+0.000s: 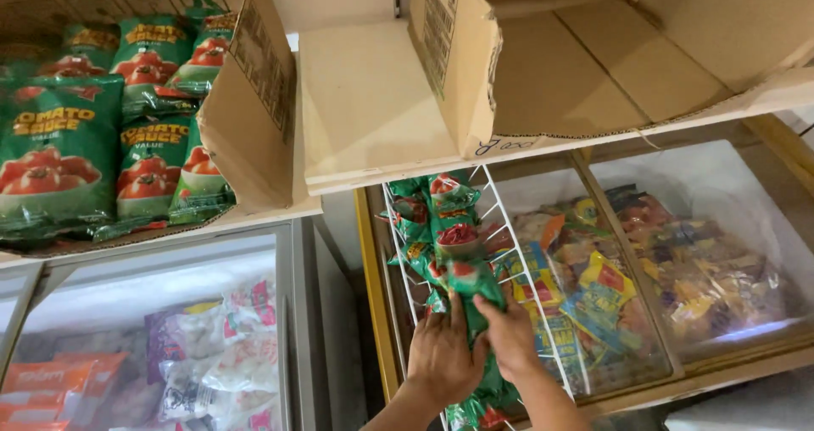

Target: The person repeatedly takes green pouches of tomato sauce from a cardboard box on a shelf and places them into a wire basket inside a freezer. The person handles the pouches by hand, moving them from the box to the freezer basket in a repetitive cycle.

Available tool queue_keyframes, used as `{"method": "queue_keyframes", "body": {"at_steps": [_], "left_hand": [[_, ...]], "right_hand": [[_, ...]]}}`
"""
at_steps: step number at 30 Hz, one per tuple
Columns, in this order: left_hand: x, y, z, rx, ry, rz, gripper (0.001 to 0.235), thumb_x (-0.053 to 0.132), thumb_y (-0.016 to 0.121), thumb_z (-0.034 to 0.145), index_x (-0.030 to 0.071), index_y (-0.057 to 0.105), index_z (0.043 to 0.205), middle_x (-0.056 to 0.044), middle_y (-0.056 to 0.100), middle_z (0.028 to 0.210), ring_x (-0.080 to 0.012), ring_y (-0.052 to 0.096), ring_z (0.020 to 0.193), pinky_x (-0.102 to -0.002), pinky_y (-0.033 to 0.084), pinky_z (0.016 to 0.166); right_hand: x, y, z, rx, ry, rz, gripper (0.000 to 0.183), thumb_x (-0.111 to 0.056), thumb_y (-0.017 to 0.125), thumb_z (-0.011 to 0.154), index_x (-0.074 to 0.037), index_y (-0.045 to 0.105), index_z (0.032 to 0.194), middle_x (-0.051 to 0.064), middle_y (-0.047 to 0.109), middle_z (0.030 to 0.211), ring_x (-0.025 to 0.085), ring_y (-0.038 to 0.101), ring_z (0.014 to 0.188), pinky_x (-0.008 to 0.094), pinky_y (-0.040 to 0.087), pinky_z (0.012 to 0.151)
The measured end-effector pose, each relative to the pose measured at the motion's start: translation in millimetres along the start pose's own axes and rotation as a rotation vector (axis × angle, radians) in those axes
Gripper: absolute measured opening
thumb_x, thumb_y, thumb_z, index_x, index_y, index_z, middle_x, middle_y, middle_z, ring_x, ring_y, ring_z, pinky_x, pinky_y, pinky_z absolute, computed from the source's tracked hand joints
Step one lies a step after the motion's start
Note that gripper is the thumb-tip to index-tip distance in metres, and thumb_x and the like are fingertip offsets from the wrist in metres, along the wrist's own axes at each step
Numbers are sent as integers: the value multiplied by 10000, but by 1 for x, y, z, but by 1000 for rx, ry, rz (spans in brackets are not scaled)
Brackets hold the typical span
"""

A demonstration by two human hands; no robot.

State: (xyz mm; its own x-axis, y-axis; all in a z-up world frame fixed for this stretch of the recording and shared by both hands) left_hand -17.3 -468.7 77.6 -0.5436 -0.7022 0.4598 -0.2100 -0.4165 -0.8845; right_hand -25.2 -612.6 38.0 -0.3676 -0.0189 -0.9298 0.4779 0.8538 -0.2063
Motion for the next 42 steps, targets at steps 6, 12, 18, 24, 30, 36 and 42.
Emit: {"method": "queue_keyframes", "body": {"at_steps": [6,12,18,24,30,36,42], "left_hand": [[4,-9,10,22,114,-879,817,489,445,1161,-20,80,1687,-308,386,1629,-382,377,1501,-451,346,1177],[-16,-47,20,156,-141,-1447,814,229,666,989,110,184,1634,-88,657,1345,-146,608,1203,-266,495,1028],[-89,-71,0,422,-448,-1232,432,192,680,938,70,621,1348,-65,769,1092,-127,685,955,-300,571,843],[-160,-81,-48,559,-471,-949,305,267,567,1046,61,727,1203,-83,804,1000,-139,724,909,-302,580,826],[-190,-104,-100,545,-620,-1365,707,216,668,916,178,301,1519,-131,681,1184,-179,676,988,-325,589,839],[-291,-70,-156,689,-769,-998,772,249,715,957,89,262,1562,-179,613,1296,-236,654,1118,-354,567,921],[-342,-62,-196,245,-948,-948,851,435,649,953,103,197,1592,-202,623,1282,-263,625,1130,-371,491,978]], "right_hand": [[54,-6,14,-405,546,1106,424,-472,612,898,-74,621,1045,107,737,947,284,711,890,437,602,837],[-8,30,-57,-1663,566,1285,945,-794,518,906,52,647,1307,182,750,1066,262,764,881,335,619,804],[-60,77,-94,-793,715,926,689,-660,543,825,-108,657,1221,122,753,1134,362,700,1010,528,569,902],[-75,124,-127,-666,486,392,430,-323,712,875,-206,674,1287,-4,752,1102,187,689,1052,476,549,896],[-16,195,-132,-678,274,157,310,-236,708,883,-137,691,1177,6,750,990,130,692,948,356,558,811],[17,279,-163,-675,466,78,375,-370,637,985,-43,650,1169,78,704,939,175,677,759,346,532,597],[64,345,-177,-641,168,151,382,-170,713,868,-31,621,1212,84,776,1032,199,749,914,362,620,787]]}}
Point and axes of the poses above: each hand's wrist, its own z-axis towards the middle knuckle, its own y-axis out of the palm, x = y × z, the point moved 4 cm from there along z, towards the middle knuckle
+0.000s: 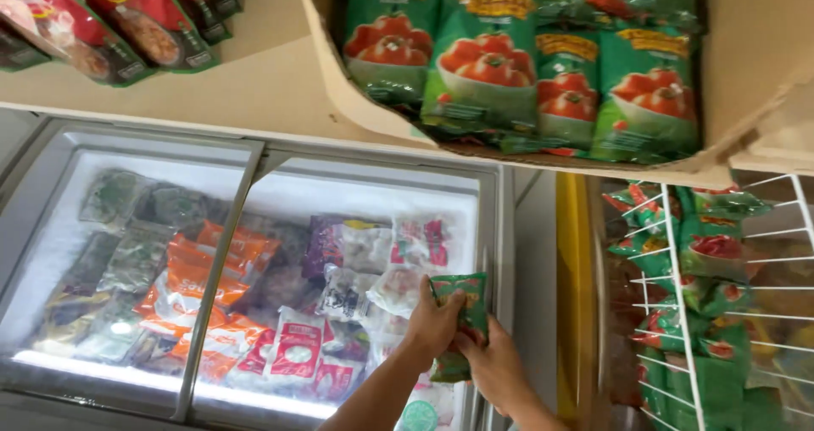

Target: The person repeatedly takes green pouches of tomato sauce from a cardboard box on a shelf and places them into a wire basket inside a freezer. The person handles the pouches by hand, moving them from the box to the freezer basket in a repetitive cycle.

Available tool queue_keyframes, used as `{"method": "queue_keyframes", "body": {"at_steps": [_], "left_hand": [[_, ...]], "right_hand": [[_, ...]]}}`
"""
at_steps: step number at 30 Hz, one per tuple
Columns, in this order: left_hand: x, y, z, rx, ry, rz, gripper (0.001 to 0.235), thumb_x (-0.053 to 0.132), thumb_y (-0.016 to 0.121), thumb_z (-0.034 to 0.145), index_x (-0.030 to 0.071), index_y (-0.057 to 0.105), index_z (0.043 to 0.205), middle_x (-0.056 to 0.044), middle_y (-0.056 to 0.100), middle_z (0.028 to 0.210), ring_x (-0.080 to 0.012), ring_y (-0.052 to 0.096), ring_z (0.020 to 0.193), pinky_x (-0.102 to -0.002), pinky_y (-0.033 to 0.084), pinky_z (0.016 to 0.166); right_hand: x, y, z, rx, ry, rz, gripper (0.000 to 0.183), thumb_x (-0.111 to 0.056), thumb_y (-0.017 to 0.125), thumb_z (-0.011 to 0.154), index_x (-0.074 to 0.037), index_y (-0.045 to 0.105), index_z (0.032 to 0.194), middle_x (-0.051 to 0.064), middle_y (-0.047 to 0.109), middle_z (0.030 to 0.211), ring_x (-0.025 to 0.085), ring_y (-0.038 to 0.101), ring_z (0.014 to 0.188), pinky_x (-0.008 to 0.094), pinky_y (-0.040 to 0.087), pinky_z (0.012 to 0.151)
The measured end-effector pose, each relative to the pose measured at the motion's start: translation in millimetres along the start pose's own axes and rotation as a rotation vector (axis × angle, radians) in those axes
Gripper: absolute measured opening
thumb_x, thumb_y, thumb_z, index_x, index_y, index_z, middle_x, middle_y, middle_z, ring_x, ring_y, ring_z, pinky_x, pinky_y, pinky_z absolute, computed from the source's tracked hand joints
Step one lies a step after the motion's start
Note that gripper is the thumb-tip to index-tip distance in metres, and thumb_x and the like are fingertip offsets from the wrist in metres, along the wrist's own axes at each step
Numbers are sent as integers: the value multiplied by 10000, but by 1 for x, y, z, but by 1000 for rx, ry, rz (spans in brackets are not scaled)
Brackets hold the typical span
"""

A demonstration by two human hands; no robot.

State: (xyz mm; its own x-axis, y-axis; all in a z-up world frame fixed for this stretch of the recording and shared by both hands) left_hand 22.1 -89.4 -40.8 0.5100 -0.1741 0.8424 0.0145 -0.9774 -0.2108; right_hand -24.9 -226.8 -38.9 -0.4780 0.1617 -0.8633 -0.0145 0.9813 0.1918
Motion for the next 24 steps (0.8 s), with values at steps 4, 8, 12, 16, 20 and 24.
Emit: {"method": "queue_keyframes", "body": {"at_steps": [4,8,12,16,20,24], "left_hand": [[2,-24,10,-60,-35,179,695,547,654,971,-37,548,1332,-248,719,1145,-312,709,1057,-382,549,861],[-32,-45,31,-538,-288,-379,581,420,654,919,-1,564,1310,-211,683,1036,-371,711,878,-503,612,633],[-18,-58,21,-1137,-444,-645,512,287,553,892,-44,648,1271,-210,742,978,-339,722,747,-523,628,650],[-19,-50,40,-1176,-488,-623,536,264,536,909,-40,612,1345,-204,746,1112,-347,754,938,-443,619,893],[-10,-74,45,-909,-585,-744,632,476,596,941,-30,623,1318,-199,713,1192,-317,726,969,-436,600,883],[-28,-102,77,-456,-370,-573,527,438,662,907,56,688,1269,-196,650,1207,-331,611,961,-440,511,837]], "right_hand": [[-26,43,-11,189,-52,-692,366,-207,692,926,-65,649,1260,77,781,1044,235,761,949,368,586,829],[-33,47,2,29,-252,-538,414,-180,679,862,-46,646,1252,98,733,1160,220,722,1042,355,595,828],[-57,14,32,531,-584,-775,693,-307,797,831,100,565,1341,233,581,1228,275,606,1050,422,512,814],[-30,12,59,-55,166,91,492,-428,685,983,40,735,1127,97,714,958,179,638,869,314,542,703],[-7,-3,65,273,99,-161,495,-437,669,980,35,752,1103,147,725,914,246,665,805,328,549,531],[-21,10,44,358,277,-54,457,-409,556,981,-64,611,1275,121,679,1215,261,723,967,405,638,652]]}}
Point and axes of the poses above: each hand's wrist, its own z-axis towards the middle knuckle, its own y-axis out of the palm, x = y × z, the point moved 4 cm from there along z, towards the middle knuckle
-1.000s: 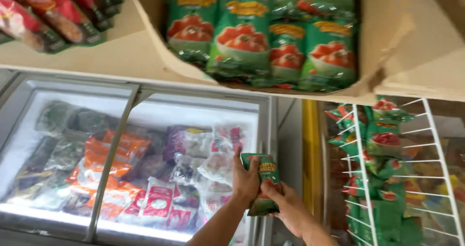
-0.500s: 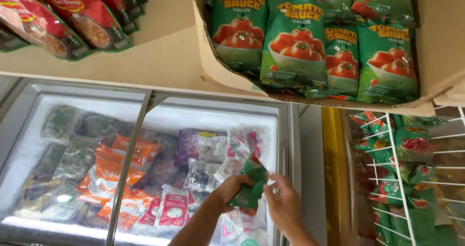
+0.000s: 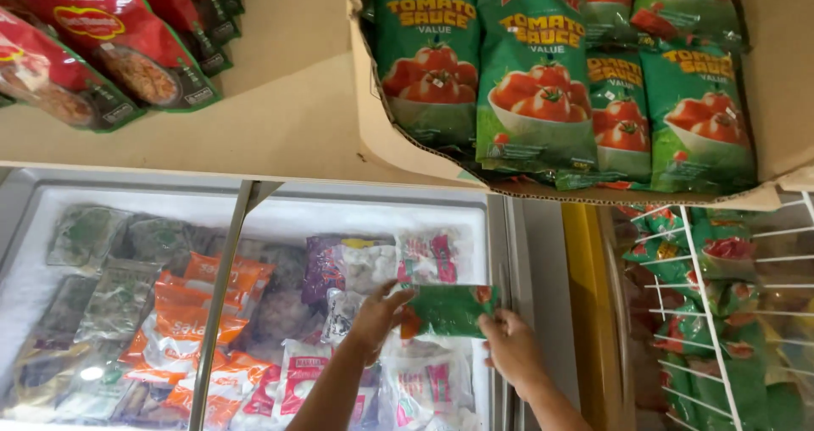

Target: The person repeatedly takes green pouches of tomato sauce from a cardboard box on a shelf and places them into a wire basket inside a freezer. The person handles the pouches by hand, moving them from the box to the freezer basket in a repetitive cycle.

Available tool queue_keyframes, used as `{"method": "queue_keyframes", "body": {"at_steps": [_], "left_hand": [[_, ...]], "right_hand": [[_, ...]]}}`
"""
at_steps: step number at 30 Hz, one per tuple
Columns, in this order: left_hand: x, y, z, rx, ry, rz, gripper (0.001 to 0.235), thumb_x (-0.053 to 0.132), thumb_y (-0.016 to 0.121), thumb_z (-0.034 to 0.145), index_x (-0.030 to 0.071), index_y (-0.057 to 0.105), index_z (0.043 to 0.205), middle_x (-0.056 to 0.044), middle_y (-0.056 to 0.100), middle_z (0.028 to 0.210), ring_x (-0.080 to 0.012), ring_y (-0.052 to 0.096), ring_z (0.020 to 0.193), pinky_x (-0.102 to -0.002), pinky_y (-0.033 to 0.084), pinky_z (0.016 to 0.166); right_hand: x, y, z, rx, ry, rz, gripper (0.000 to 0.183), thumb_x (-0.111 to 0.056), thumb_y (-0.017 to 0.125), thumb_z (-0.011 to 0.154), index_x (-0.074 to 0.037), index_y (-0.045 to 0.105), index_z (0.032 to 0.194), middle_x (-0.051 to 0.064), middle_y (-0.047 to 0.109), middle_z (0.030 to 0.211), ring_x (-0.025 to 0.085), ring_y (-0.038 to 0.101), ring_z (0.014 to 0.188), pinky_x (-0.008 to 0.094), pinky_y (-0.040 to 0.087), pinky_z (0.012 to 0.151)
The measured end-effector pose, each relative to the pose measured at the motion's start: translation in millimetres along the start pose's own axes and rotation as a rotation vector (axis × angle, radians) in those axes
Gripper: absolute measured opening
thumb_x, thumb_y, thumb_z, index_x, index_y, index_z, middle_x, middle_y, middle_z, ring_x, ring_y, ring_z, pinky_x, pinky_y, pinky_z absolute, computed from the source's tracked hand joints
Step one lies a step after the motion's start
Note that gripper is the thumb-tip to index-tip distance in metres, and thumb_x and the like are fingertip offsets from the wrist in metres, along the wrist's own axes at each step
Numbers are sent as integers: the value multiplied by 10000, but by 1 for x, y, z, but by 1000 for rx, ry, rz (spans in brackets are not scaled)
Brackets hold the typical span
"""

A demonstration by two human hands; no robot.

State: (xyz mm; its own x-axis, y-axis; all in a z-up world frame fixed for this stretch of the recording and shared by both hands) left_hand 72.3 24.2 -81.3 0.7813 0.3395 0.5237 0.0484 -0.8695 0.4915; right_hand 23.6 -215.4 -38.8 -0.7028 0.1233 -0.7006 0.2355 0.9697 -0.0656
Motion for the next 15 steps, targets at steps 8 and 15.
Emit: {"method": "queue_keyframes", "body": {"at_steps": [8,15], "left_hand": [[14,50,-54,346,1063,1072,374,187,805,760,127,734,1123,-104,720,1098,-327,662,1039,-410,521,925],[-12,65,-45,392,1138,1438,233,198,808,751,102,632,869,-70,647,925,-327,618,953,-467,481,834]], "right_hand": [[-27,46,-41,167,-1278,-1032,479,-151,760,791,-32,610,1230,156,614,1227,334,578,1179,458,470,984],[-23,53,-44,112,-1174,-1289,295,-157,789,762,-69,606,976,141,605,1007,346,572,1029,491,458,870]]}}
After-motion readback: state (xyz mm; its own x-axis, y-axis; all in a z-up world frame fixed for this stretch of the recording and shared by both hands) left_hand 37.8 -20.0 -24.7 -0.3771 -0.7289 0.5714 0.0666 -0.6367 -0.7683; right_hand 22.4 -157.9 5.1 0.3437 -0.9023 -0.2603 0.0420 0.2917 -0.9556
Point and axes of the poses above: each hand's wrist, its own z-axis towards the middle knuckle, its own y-axis out of the palm, x = y × z, the point moved 4 cm from there along z, towards the middle knuckle
